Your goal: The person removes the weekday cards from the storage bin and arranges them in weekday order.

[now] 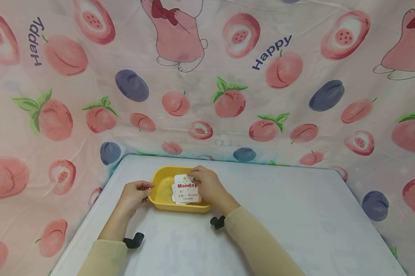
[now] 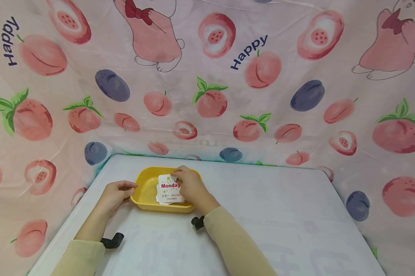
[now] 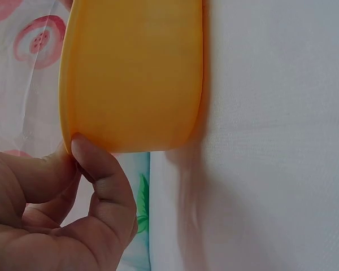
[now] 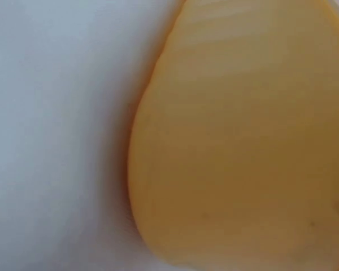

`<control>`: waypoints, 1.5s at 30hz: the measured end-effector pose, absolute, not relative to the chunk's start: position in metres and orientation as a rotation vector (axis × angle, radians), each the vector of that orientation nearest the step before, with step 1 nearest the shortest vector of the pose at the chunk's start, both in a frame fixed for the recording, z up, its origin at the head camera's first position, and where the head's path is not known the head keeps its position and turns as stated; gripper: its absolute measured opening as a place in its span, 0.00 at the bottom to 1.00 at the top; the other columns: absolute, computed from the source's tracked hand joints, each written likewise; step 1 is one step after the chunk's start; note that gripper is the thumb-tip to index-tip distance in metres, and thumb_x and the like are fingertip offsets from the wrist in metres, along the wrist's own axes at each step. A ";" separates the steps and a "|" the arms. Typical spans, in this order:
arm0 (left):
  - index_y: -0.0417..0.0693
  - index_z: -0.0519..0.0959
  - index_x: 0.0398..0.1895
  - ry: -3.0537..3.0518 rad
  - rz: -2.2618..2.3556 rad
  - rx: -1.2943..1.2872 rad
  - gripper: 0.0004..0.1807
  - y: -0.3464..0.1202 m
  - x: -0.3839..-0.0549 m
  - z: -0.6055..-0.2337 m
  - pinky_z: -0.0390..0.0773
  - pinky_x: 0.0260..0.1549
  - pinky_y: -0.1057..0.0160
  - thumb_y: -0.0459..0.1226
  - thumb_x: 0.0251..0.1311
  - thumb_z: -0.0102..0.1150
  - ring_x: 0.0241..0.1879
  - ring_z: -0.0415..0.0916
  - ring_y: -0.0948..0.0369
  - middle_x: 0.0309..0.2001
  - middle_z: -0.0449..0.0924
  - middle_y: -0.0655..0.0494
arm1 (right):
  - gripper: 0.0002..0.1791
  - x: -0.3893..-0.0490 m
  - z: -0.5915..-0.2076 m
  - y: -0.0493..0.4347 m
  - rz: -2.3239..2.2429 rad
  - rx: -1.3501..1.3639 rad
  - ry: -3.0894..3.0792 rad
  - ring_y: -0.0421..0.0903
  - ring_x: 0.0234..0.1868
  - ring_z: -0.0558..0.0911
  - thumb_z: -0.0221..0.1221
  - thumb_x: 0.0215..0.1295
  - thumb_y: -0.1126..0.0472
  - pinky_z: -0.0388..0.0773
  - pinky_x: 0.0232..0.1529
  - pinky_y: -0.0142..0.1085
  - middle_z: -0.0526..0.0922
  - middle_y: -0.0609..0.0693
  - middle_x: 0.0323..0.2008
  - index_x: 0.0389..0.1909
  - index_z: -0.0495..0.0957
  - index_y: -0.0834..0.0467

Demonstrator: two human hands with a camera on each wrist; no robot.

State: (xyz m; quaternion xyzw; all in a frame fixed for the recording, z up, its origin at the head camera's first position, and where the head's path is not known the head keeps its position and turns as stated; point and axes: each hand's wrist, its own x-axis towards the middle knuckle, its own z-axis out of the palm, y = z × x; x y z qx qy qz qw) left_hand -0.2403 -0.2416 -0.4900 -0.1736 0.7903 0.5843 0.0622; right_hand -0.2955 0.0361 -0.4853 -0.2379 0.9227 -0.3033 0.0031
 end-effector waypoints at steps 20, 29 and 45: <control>0.34 0.83 0.60 2.388 1.773 -0.539 0.15 -0.242 -0.241 -0.492 0.85 0.38 0.64 0.27 0.73 0.60 0.39 0.76 0.57 0.49 0.79 0.45 | 0.23 -0.301 -0.476 0.064 -1.224 -0.586 2.910 0.50 0.65 0.82 0.63 0.72 0.73 0.83 0.67 0.46 0.83 0.44 0.63 0.62 0.88 0.50; 0.35 0.83 0.61 2.376 1.772 -0.555 0.15 -0.241 -0.242 -0.492 0.85 0.39 0.65 0.27 0.74 0.60 0.41 0.76 0.56 0.51 0.79 0.43 | 0.23 -0.307 -0.470 0.088 -1.280 -0.585 2.980 0.49 0.57 0.85 0.64 0.71 0.75 0.88 0.56 0.43 0.85 0.47 0.62 0.61 0.88 0.52; 0.34 0.83 0.60 2.396 1.769 -0.515 0.15 -0.243 -0.241 -0.493 0.85 0.38 0.64 0.27 0.73 0.60 0.40 0.76 0.56 0.49 0.79 0.45 | 0.22 -0.308 -0.468 0.129 -1.369 -0.427 2.961 0.51 0.61 0.83 0.61 0.74 0.72 0.86 0.57 0.48 0.83 0.47 0.65 0.63 0.87 0.50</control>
